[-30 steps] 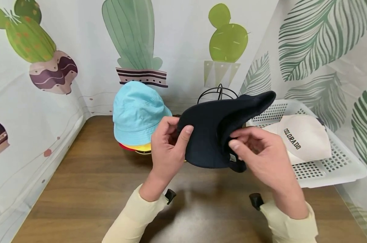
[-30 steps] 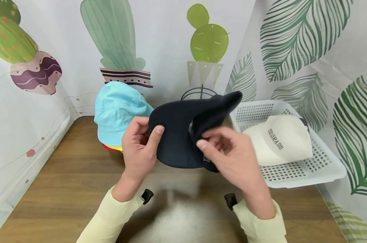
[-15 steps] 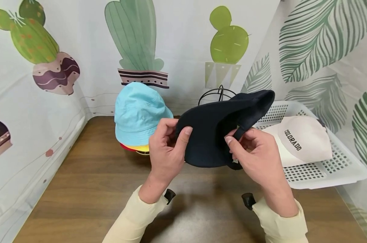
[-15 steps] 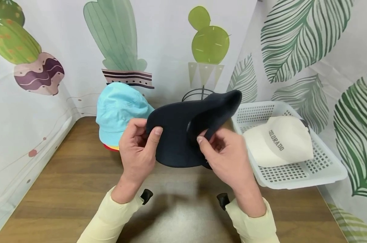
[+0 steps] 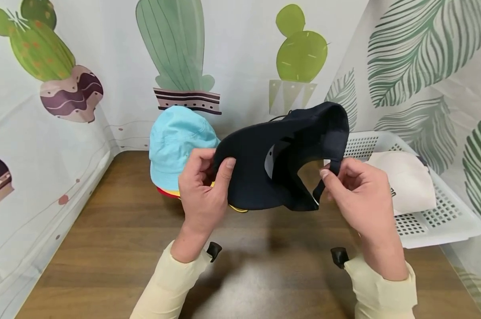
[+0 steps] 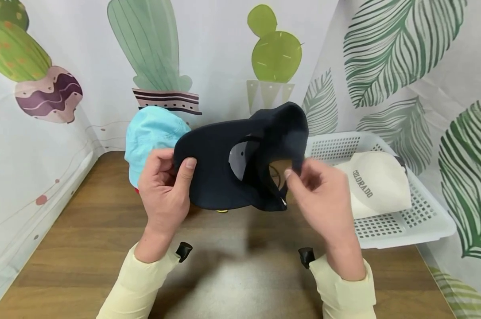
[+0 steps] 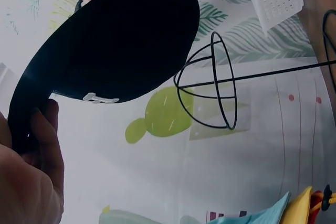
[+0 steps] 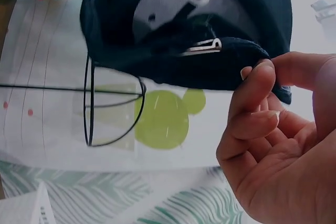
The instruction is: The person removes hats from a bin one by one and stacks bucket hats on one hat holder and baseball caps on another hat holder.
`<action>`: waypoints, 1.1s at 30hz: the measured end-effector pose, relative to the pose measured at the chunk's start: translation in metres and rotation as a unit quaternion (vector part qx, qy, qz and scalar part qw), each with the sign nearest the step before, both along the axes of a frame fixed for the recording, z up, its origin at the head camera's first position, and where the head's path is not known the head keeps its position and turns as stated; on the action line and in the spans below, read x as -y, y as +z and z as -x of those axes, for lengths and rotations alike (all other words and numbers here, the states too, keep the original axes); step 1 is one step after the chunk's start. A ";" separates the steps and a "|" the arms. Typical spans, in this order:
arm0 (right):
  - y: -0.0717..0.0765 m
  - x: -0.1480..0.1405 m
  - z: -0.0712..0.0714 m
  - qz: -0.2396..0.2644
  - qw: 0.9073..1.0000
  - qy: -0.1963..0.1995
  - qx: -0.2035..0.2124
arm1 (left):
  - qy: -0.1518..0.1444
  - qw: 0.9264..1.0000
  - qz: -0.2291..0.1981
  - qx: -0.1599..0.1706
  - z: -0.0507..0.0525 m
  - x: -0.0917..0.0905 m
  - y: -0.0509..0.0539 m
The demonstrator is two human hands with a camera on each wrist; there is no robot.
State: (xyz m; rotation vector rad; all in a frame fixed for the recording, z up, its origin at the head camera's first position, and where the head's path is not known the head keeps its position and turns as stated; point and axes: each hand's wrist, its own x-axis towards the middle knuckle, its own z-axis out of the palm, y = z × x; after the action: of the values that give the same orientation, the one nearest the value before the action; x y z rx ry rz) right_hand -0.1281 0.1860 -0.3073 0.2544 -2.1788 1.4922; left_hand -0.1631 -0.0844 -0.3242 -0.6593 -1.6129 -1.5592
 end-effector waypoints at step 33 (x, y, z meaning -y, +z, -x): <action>-0.010 -0.056 0.019 0.207 0.976 -0.046 0.048 | 0.059 0.997 0.036 -0.038 0.004 0.026 0.010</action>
State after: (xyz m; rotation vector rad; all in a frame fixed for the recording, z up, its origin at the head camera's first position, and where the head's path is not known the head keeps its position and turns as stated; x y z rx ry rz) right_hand -0.1472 0.2415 -0.3173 -0.0600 -1.8604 1.8897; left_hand -0.1672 -0.1099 -0.3141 -0.6419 -1.6272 -1.3820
